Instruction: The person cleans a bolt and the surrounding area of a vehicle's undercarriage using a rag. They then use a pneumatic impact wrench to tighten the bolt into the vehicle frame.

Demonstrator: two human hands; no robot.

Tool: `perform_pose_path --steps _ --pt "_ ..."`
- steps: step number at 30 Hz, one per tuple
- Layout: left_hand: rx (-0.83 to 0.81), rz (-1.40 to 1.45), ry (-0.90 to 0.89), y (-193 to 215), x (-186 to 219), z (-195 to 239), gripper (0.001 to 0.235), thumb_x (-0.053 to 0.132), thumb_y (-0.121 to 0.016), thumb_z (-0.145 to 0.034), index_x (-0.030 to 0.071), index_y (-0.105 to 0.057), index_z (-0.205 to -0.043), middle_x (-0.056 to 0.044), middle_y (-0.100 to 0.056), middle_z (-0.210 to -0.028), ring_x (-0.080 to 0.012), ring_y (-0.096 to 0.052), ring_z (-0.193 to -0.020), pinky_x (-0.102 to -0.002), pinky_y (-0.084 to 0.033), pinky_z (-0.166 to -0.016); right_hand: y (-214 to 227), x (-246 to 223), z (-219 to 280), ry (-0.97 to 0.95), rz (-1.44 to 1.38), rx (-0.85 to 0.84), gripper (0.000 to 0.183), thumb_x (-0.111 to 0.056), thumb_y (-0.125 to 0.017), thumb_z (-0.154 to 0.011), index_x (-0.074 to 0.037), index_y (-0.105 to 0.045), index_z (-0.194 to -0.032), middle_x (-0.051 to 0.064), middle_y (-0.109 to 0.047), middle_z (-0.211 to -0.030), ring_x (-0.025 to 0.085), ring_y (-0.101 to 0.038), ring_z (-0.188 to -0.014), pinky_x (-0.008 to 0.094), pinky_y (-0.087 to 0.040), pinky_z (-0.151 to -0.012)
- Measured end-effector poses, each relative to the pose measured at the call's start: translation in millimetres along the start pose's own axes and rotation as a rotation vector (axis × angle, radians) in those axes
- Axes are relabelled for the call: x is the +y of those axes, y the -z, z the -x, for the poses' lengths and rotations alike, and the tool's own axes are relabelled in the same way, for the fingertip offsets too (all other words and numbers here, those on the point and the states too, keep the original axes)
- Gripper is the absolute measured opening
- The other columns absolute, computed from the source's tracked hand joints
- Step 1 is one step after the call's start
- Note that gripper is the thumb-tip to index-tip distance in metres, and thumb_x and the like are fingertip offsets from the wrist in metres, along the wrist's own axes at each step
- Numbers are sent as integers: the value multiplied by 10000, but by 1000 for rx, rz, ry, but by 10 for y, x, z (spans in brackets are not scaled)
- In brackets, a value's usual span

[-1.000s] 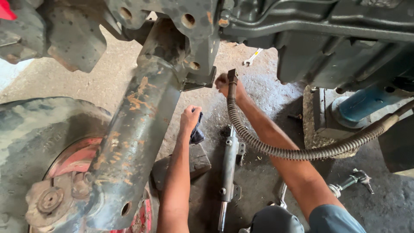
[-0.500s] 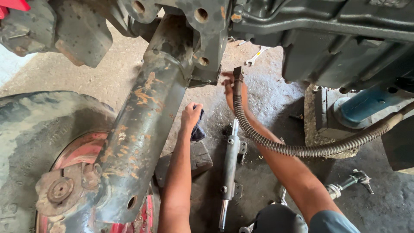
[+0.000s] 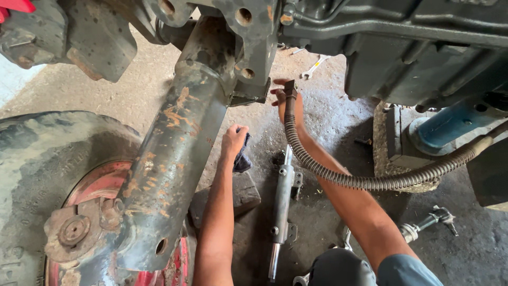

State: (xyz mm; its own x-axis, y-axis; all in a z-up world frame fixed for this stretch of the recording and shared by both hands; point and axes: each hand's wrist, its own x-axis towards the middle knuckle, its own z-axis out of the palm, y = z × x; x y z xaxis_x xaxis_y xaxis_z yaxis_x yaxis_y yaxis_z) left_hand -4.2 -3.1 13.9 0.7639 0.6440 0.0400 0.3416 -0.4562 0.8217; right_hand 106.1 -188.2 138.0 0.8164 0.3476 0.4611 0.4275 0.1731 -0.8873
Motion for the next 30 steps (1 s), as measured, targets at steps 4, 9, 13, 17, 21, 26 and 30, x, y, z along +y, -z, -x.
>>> perform_pose_path --steps 4,9,13,17,21,26,30 --pt "-12 10 -17 -22 -35 16 431 469 -662 -855 81 -740 -1024 -199 -756 -1001 -382 -717 -999 -442 -543 -870 8 40 -87 -42 -42 14 570 -136 -564 -1018 -61 -315 -1526 95 -538 -1332 197 -649 -1073 342 -647 -762" --pt "15 63 -92 -118 -160 -69 444 478 -663 -869 67 -736 -1023 -216 -749 -997 -390 -714 -990 -445 -542 -862 52 130 85 -316 -29 -33 356 -194 -599 -1002 -26 -571 -1315 129 -682 -1066 188 -666 -914 329 -609 -754" --pt "4 414 -36 -163 -46 -45 424 452 -607 -1003 44 -695 -1080 -216 -739 -1022 -345 -685 -955 -428 -531 -821 -30 317 499 -654 205 -304 315 -289 -618 -990 -52 -674 -1189 35 -709 -977 158 -656 -738 307 -552 -655" --pt "-225 987 -60 -177 370 132 350 360 -577 -1041 50 -652 -1186 -154 -741 -1085 -235 -693 -981 -349 -537 -857 -158 771 749 -609 -128 -431 270 -212 -627 -1044 48 -675 -1103 67 -696 -882 131 -656 -694 283 -528 -613" --pt "-146 492 -283 -167 625 198 335 345 -598 -1065 29 -659 -1158 -189 -707 -1041 -272 -664 -934 -400 -548 -787 -134 795 629 -653 -293 -370 271 -188 -576 -996 1 -657 -1174 68 -725 -876 115 -684 -702 238 -569 -621" --pt "107 15 -374 -32 546 229 341 351 -547 -1037 48 -649 -1159 -221 -740 -990 -406 -707 -925 -490 -544 -762 -17 717 1016 -633 -264 -248 269 -211 -616 -962 -57 -634 -1182 43 -742 -961 125 -705 -755 248 -574 -640" --pt "145 -448 -195 253 151 266 449 490 -591 -1007 65 -730 -1053 -240 -727 -984 -464 -693 -931 -538 -544 -816 415 1367 1863 -569 380 -567 308 -313 -646 -982 -14 -690 -1038 156 -772 -910 224 -734 -761 347 -572 -687"
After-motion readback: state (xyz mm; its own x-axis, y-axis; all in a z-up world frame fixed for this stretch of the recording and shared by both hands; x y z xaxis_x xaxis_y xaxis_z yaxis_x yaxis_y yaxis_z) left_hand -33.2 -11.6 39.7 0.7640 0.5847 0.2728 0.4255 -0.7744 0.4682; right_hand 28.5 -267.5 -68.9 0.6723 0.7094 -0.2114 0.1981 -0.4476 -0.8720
